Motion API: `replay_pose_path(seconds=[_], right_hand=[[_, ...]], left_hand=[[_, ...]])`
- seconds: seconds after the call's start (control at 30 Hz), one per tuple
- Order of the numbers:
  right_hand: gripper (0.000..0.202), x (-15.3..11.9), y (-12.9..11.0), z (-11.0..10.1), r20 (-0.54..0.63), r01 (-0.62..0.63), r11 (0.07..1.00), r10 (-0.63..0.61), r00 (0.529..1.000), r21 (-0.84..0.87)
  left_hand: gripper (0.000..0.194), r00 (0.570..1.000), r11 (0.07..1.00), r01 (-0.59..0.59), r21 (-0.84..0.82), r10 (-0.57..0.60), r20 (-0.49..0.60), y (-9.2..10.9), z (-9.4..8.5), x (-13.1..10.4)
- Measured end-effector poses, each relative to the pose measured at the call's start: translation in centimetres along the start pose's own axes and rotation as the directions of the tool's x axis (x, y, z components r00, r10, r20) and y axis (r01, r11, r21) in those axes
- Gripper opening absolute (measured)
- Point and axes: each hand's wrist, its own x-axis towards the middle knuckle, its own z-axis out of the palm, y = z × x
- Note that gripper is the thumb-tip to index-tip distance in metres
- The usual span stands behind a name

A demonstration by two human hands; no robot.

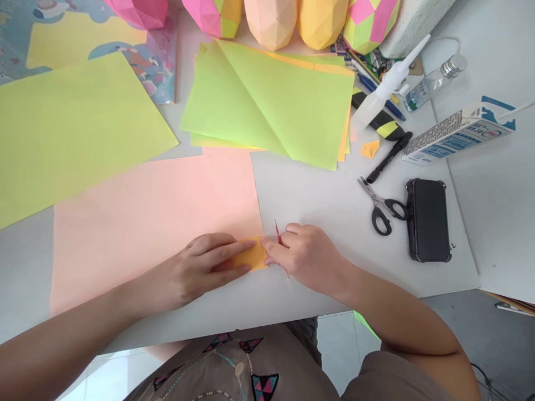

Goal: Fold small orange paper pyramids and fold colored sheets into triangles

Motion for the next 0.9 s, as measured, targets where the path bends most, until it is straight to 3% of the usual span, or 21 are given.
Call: replay_pose_path(seconds=[0.4,0.63,0.9], right_hand=[[0.022,0.0,-0.1,0.0,0.011,-0.032,0.999,0.032,0.999,0.02],[0.023,-0.1,0.0,-0.1,0.068,-0.055,0.998,0.052,0.996,0.039],[0.022,-0.1,0.1,-0.2,0.067,-0.055,0.996,0.051,0.996,0.067]], left_hand=[[0.027,1.0,1.0,0.024,0.019,-0.024,-0.01,0.1,-0.5,0.4],[0.024,0.998,0.992,0.021,-0.122,-0.028,-0.057,-0.5,-1.4,0.8],[0.022,1.0,0.977,0.03,-0.209,-0.029,0.008,-1.0,-1.9,1.1]])
